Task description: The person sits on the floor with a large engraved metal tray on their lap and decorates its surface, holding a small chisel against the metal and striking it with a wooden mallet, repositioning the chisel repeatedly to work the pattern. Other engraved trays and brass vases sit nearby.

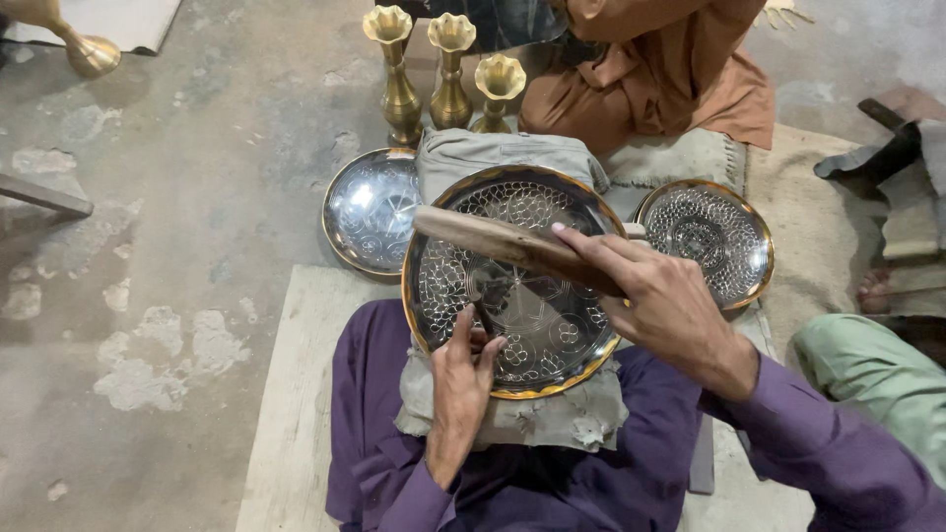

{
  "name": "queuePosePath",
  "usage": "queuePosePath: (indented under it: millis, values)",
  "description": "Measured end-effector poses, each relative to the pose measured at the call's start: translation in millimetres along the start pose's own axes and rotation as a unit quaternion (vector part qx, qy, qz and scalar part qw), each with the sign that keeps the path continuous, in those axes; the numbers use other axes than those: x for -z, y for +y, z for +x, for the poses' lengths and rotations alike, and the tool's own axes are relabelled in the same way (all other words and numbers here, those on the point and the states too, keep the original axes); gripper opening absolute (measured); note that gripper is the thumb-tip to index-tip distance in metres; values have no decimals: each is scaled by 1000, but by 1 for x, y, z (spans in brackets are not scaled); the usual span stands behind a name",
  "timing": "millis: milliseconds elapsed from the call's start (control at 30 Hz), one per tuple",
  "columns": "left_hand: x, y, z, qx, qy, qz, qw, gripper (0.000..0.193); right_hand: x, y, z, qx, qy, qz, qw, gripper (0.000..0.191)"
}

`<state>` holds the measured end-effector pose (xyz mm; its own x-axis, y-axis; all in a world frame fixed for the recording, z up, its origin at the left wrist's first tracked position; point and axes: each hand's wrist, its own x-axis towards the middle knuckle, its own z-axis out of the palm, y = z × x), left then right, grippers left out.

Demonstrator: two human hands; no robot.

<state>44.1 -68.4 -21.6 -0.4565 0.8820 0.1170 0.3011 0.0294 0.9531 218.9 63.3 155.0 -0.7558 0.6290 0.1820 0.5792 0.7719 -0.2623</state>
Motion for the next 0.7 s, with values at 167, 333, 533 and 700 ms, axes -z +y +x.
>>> queuePosePath:
  millis: [167, 333, 533, 700]
  values:
    - [-1, 0, 3, 33, -22, 4, 999, 48, -7, 10, -2, 55, 29, -113, 992, 79]
    - [0, -1, 7, 2, -32, 19, 999, 55, -12, 17, -9, 6, -33, -44, 998, 78]
    - [3, -2, 11, -6, -70, 18, 997, 54, -17, 23, -27, -56, -19, 32, 998, 77]
    - [6, 1, 18, -22, -114, 13, 993, 52, -25, 33, -49, -79, 7, -10, 997, 80]
